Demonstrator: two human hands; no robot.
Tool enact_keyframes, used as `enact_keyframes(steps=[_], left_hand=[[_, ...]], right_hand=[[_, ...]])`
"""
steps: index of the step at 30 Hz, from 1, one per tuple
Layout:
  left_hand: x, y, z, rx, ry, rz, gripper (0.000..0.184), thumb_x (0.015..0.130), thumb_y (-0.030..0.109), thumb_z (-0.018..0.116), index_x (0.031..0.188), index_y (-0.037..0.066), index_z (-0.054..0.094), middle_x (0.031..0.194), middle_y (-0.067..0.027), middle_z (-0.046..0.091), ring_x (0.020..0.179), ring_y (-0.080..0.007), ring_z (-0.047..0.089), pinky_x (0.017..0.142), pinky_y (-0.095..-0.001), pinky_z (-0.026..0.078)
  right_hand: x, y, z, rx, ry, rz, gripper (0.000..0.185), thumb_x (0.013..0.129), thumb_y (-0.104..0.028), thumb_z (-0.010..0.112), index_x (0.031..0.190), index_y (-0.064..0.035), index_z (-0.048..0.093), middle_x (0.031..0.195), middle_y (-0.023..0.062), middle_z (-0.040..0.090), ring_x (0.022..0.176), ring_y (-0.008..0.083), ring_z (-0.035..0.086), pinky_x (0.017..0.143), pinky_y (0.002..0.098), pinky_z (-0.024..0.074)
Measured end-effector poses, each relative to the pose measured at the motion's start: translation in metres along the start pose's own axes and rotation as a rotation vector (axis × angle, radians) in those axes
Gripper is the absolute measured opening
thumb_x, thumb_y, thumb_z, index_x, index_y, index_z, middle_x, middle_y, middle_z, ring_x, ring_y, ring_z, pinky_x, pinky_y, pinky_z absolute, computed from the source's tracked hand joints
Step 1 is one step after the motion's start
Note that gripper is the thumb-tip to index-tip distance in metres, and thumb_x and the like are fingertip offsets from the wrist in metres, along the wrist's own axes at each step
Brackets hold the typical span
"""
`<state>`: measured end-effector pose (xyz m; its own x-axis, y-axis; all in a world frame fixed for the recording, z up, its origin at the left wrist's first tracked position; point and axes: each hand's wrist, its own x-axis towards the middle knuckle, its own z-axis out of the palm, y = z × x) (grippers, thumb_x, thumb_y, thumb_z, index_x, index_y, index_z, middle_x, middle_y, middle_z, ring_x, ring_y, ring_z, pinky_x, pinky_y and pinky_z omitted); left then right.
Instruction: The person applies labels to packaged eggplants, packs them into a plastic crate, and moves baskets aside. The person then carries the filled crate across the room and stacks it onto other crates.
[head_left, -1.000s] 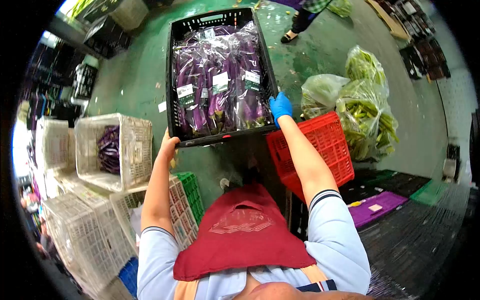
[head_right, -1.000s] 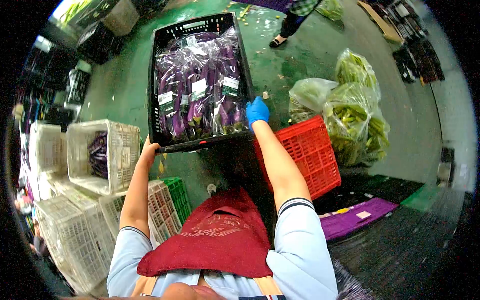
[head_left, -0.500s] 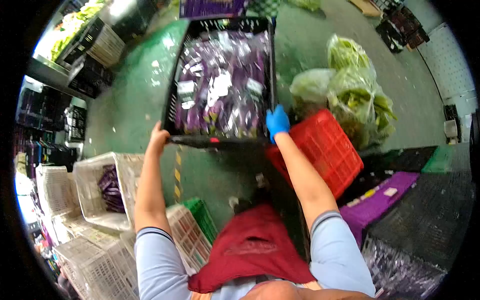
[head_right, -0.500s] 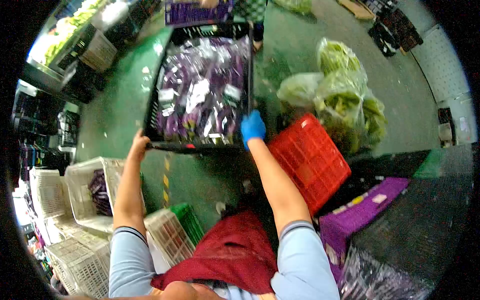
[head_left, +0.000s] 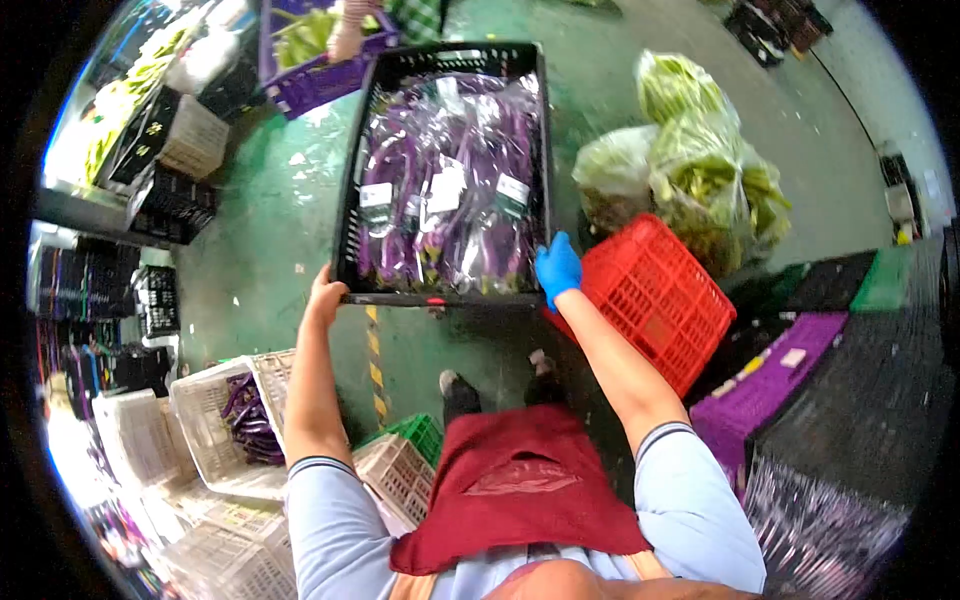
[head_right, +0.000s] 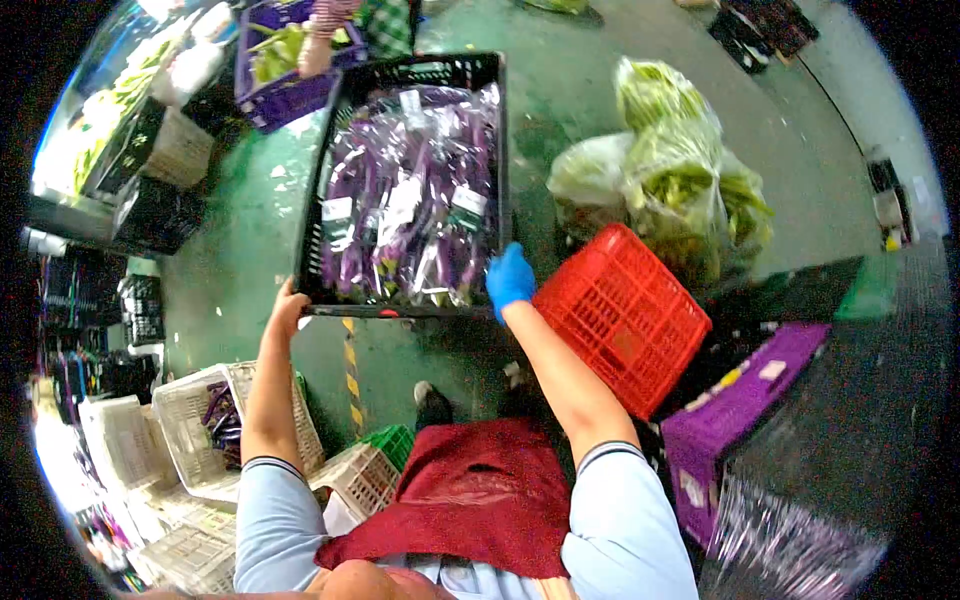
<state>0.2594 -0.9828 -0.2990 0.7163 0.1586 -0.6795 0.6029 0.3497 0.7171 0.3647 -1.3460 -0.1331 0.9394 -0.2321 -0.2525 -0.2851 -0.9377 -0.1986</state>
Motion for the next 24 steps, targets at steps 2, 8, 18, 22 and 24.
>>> enact_keyframes(steps=[2, 8, 18, 22, 24], left_hand=[[0.007, 0.007, -0.007, -0.039, -0.058, 0.003, 0.057, 0.059, -0.005, 0.044, 0.115, 0.004, 0.045, 0.077, -0.0059, 0.053, 0.058, -0.0150, 0.049, 0.050, -0.0260, 0.042], [0.019, 0.014, -0.018, 0.044, -0.137, -0.047, 0.059, 0.062, -0.003, 0.043, 0.119, 0.010, 0.041, 0.074, -0.0034, 0.050, 0.054, -0.0125, 0.047, 0.044, -0.0243, 0.039], [-0.073, -0.027, -0.037, 0.036, -0.116, -0.121, 0.064, 0.064, -0.002, 0.043, 0.125, 0.010, 0.035, 0.088, -0.0041, 0.051, 0.068, -0.0124, 0.049, 0.053, -0.0235, 0.039], [-0.129, -0.059, -0.047, -0.008, -0.031, -0.092, 0.061, 0.063, -0.003, 0.043, 0.123, 0.006, 0.036, 0.086, -0.0048, 0.051, 0.067, -0.0129, 0.048, 0.053, -0.0239, 0.039], [-0.157, -0.072, -0.053, -0.058, 0.003, -0.073, 0.060, 0.063, -0.005, 0.043, 0.121, 0.005, 0.037, 0.085, -0.0053, 0.052, 0.068, -0.0144, 0.049, 0.056, -0.0244, 0.041]], right_hand=[[-0.006, -0.006, 0.009, -0.045, 0.008, 0.033, 0.027, 0.076, -0.022, 0.051, 0.093, -0.0031, 0.042, 0.079, 0.0261, 0.056, 0.074, 0.0433, 0.054, 0.065, 0.0500, 0.0421], [-0.033, -0.006, 0.022, -0.038, 0.108, 0.071, 0.027, 0.075, -0.020, 0.052, 0.091, -0.0017, 0.041, 0.075, 0.0256, 0.056, 0.071, 0.0414, 0.055, 0.062, 0.0492, 0.0426], [-0.135, 0.026, 0.012, -0.043, 0.028, 0.059, 0.033, 0.077, -0.021, 0.051, 0.097, 0.0017, 0.039, 0.079, 0.0269, 0.055, 0.074, 0.0414, 0.054, 0.063, 0.0482, 0.0423], [-0.168, 0.060, 0.023, -0.077, 0.001, -0.068, 0.046, 0.077, -0.021, 0.050, 0.110, 0.0065, 0.036, 0.082, 0.0272, 0.055, 0.076, 0.0401, 0.055, 0.064, 0.0472, 0.0428], [-0.182, 0.062, 0.013, -0.065, -0.110, -0.094, 0.049, 0.076, -0.021, 0.051, 0.112, 0.0077, 0.034, 0.081, 0.0268, 0.055, 0.074, 0.0398, 0.055, 0.064, 0.0461, 0.0434]])
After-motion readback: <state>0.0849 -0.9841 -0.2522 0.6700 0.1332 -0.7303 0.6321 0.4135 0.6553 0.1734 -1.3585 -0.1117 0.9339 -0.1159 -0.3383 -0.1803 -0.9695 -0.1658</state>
